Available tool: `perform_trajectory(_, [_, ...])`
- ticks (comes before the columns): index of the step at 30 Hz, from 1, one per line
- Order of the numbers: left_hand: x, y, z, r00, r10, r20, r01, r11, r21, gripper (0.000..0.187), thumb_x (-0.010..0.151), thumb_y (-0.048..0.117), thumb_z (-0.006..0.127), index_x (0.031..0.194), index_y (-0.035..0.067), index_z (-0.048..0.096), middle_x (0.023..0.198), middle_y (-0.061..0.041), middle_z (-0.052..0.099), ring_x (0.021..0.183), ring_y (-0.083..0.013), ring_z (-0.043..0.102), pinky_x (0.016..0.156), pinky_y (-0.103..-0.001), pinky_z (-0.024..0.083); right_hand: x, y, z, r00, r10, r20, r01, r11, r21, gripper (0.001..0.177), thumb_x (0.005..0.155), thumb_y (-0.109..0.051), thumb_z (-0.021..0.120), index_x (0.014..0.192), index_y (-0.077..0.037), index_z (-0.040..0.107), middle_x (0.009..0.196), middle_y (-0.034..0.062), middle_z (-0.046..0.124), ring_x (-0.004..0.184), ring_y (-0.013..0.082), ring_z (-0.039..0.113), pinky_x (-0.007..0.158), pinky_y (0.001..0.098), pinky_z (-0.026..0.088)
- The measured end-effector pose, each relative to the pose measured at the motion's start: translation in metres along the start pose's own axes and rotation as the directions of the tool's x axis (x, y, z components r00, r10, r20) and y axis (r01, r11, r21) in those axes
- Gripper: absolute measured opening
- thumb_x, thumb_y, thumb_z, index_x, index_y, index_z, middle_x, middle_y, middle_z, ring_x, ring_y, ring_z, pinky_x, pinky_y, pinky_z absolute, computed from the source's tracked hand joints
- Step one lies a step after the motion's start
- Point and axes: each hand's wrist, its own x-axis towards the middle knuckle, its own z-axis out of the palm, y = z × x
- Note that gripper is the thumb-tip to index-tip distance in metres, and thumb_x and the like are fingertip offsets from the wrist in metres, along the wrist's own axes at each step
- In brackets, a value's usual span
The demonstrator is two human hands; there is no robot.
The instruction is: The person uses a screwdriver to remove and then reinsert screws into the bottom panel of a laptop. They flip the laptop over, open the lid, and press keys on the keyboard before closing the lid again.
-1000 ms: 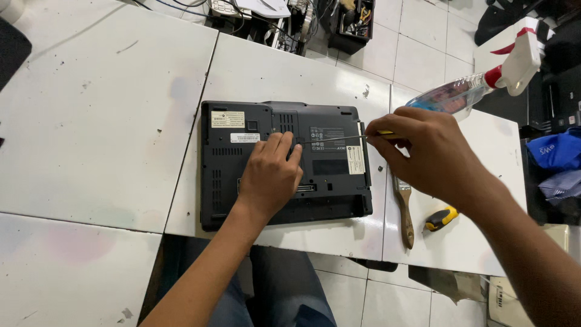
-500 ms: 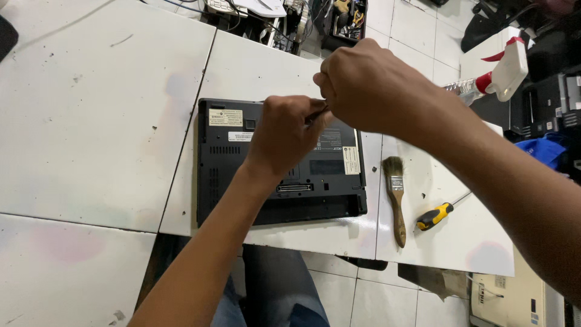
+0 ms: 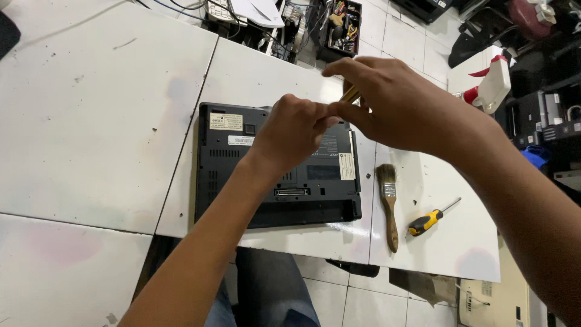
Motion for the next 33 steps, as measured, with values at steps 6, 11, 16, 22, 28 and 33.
perform_trajectory(6, [-0.002, 0.013, -0.005, 0.995, -0.09, 0.045, 0.098, 0.961, -0.257, 0.011, 0.099, 0.013, 0.072, 0.095, 0.005, 0.078, 0.077, -0.01, 0.078, 0.066, -0.0275, 0.075, 0.055, -0.04, 0.053, -0.001, 0.004, 0.032, 0.992, -0.016, -0.123, 0.007, 0.997, -0.076, 0.012, 0.109, -0.005, 0.063, 0.11, 0.002, 0.073, 0.083, 0.0102, 0.076, 0.065, 0.0273, 0.071, 0.059, 0.041, 0.054])
perform_trajectory(11, [-0.006, 0.012, -0.001, 0.995, 0.0, -0.095, -0.012, 0.992, -0.126, 0.031, 0.11, 0.023, 0.061, 0.091, 0.002, 0.072, 0.068, -0.013, 0.07, 0.054, -0.0315, 0.066, 0.052, -0.047, 0.052, -0.014, -0.008, -0.003, 0.971, 0.178, 0.157, -0.205, 0.964, 0.171, 0.031, 0.112, -0.026, 0.055, 0.137, -0.008, 0.048, 0.078, 0.0114, 0.08, 0.069, 0.0323, 0.07, 0.068, 0.0456, 0.05])
perform_trajectory(16, [-0.005, 0.009, -0.024, 0.994, -0.088, 0.059, 0.102, 0.941, -0.322, 0.019, 0.098, 0.007, 0.075, 0.08, 0.005, 0.068, 0.058, -0.004, 0.059, 0.055, -0.0145, 0.044, 0.059, -0.036, 0.04, -0.011, 0.014, 0.017, 0.997, 0.067, -0.049, -0.064, 0.997, 0.046, 0.036, 0.116, -0.033, 0.062, 0.096, -0.004, 0.061, 0.063, 0.0102, 0.062, 0.049, 0.0274, 0.054, 0.051, 0.0423, 0.039])
perform_trajectory(22, [-0.003, 0.006, -0.016, 0.97, -0.097, 0.222, 0.142, 0.97, -0.198, 0.013, 0.103, 0.011, 0.073, 0.115, 0.011, 0.079, 0.051, -0.003, 0.055, 0.045, -0.0129, 0.046, 0.055, -0.037, 0.044, -0.005, -0.013, 0.002, 0.998, 0.027, -0.057, -0.015, 0.979, 0.204, 0.057, 0.102, -0.022, 0.073, 0.154, -0.009, 0.052, 0.108, 0.0147, 0.077, 0.088, 0.0302, 0.076, 0.075, 0.0461, 0.061])
perform_trajectory(28, [-0.013, 0.007, -0.007, 0.988, -0.121, -0.097, 0.076, 0.925, -0.373, 0.013, 0.088, 0.014, 0.09, 0.095, 0.006, 0.084, 0.085, -0.008, 0.084, 0.075, -0.0178, 0.082, 0.069, -0.03, 0.065, -0.005, 0.005, 0.046, 0.882, -0.018, -0.472, 0.099, 0.984, 0.147, 0.013, 0.104, 0.0, 0.073, 0.111, 0.007, 0.083, 0.095, 0.0192, 0.083, 0.067, 0.0236, 0.077, 0.061, 0.033, 0.063])
perform_trajectory(33, [-0.016, 0.001, 0.002, 0.998, 0.033, -0.054, -0.043, 0.982, -0.183, 0.011, 0.105, 0.008, 0.067, 0.099, 0.004, 0.075, 0.072, -0.01, 0.073, 0.059, -0.0253, 0.07, 0.057, -0.041, 0.055, -0.015, 0.001, 0.023, 0.969, -0.039, -0.246, 0.106, 0.958, 0.268, 0.015, 0.103, -0.003, 0.067, 0.117, 0.002, 0.071, 0.102, 0.0157, 0.076, 0.081, 0.0263, 0.078, 0.072, 0.0372, 0.064])
